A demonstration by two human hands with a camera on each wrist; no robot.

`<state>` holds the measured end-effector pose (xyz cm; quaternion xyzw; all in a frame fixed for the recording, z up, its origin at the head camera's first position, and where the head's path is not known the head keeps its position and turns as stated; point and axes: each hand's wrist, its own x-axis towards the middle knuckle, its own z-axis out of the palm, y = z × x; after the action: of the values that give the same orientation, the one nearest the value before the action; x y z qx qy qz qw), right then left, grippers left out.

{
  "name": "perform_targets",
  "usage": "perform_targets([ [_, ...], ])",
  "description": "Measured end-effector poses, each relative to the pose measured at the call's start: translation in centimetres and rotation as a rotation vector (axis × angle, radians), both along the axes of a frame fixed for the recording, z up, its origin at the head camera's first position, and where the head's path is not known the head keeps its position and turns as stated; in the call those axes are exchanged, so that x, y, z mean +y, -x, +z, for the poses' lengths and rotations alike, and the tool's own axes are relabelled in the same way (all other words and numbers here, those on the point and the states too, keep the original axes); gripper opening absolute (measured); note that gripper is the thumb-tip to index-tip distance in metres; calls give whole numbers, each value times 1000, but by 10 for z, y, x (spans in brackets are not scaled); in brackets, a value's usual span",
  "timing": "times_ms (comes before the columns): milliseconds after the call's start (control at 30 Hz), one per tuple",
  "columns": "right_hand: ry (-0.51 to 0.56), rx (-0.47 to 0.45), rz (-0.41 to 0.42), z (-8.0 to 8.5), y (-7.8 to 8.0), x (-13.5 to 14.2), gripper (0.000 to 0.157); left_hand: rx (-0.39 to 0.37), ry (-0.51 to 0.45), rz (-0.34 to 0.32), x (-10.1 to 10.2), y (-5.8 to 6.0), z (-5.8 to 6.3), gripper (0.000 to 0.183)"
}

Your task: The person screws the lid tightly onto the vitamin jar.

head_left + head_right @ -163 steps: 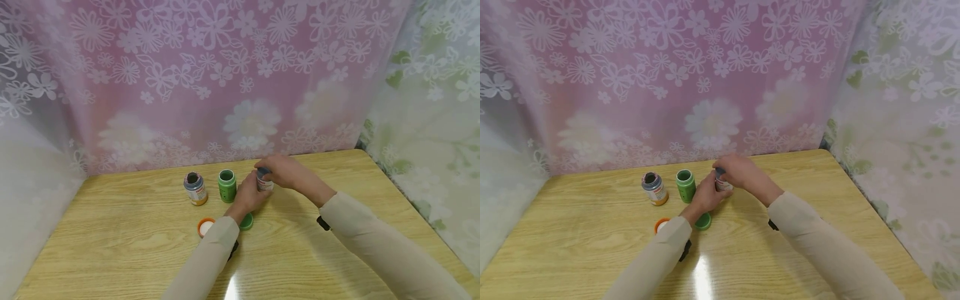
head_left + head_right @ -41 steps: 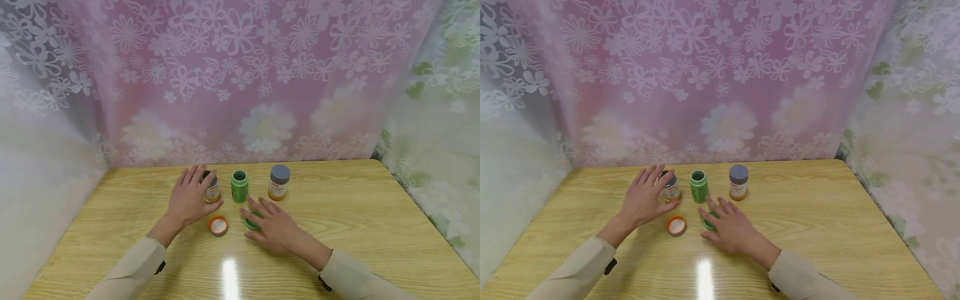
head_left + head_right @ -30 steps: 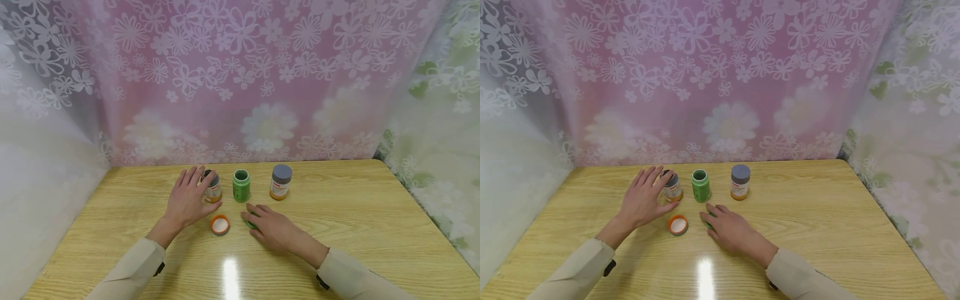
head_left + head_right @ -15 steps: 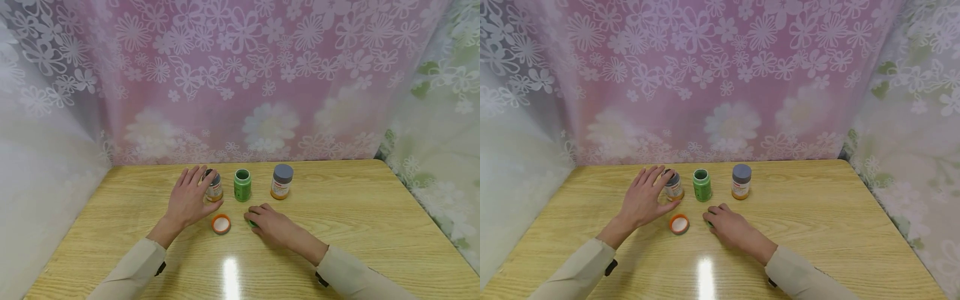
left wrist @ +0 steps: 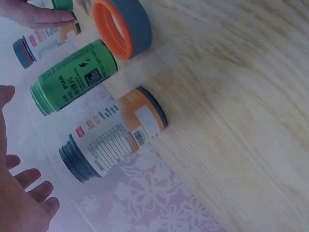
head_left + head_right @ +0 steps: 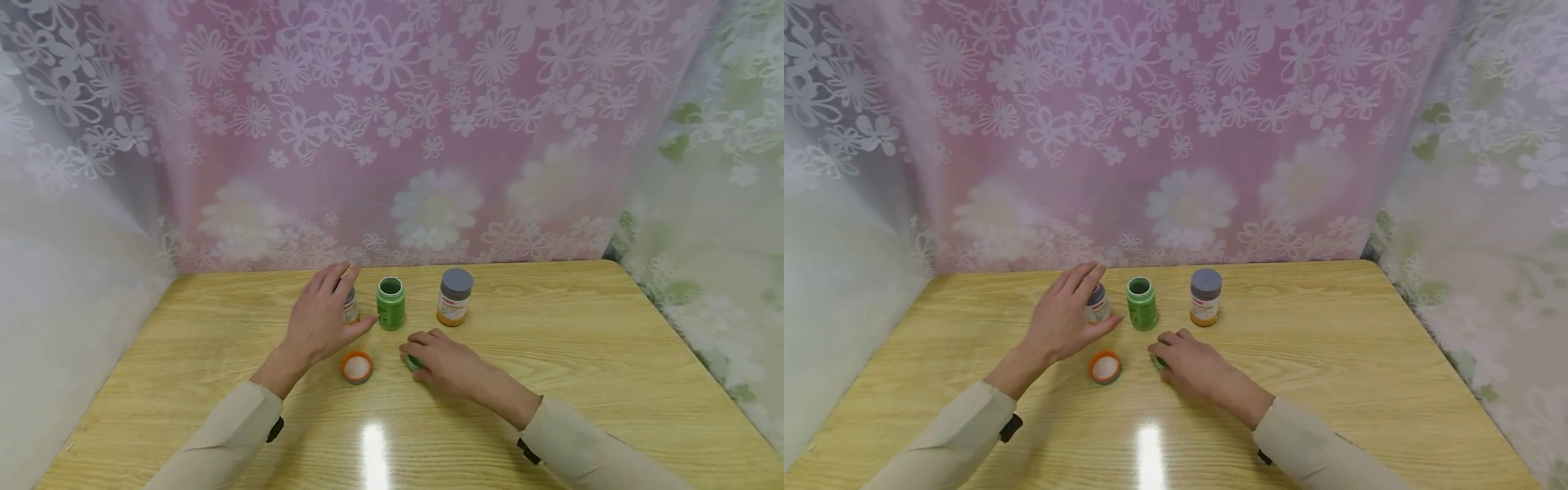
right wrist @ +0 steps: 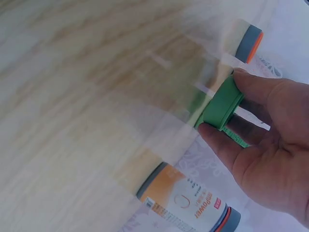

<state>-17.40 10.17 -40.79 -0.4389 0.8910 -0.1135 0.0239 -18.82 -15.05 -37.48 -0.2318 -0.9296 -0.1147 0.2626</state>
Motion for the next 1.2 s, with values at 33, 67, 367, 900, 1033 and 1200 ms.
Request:
perform_targets([
  [33,3,3,6,1,0,1,40,-6,-12,-3,2,1,0,81],
  [67,0,5,6,3,0,1,41,-11,-26,-8,5,1,1,81],
  [367,-9,-2,-5,12,-1,6,40,-361,-357,-5,31,6,4,85],
  [900,-1,-17,-10,11,-3,12,38,-575,-569,32,54,12,-27,86],
  [1033,2,-21,-10,10,-4,13,38,-588,-566,44,58,14,-34,86],
  [1200,2,-18,-9,10,-3,15,38,-633,-650,44,58,20,-43,87],
])
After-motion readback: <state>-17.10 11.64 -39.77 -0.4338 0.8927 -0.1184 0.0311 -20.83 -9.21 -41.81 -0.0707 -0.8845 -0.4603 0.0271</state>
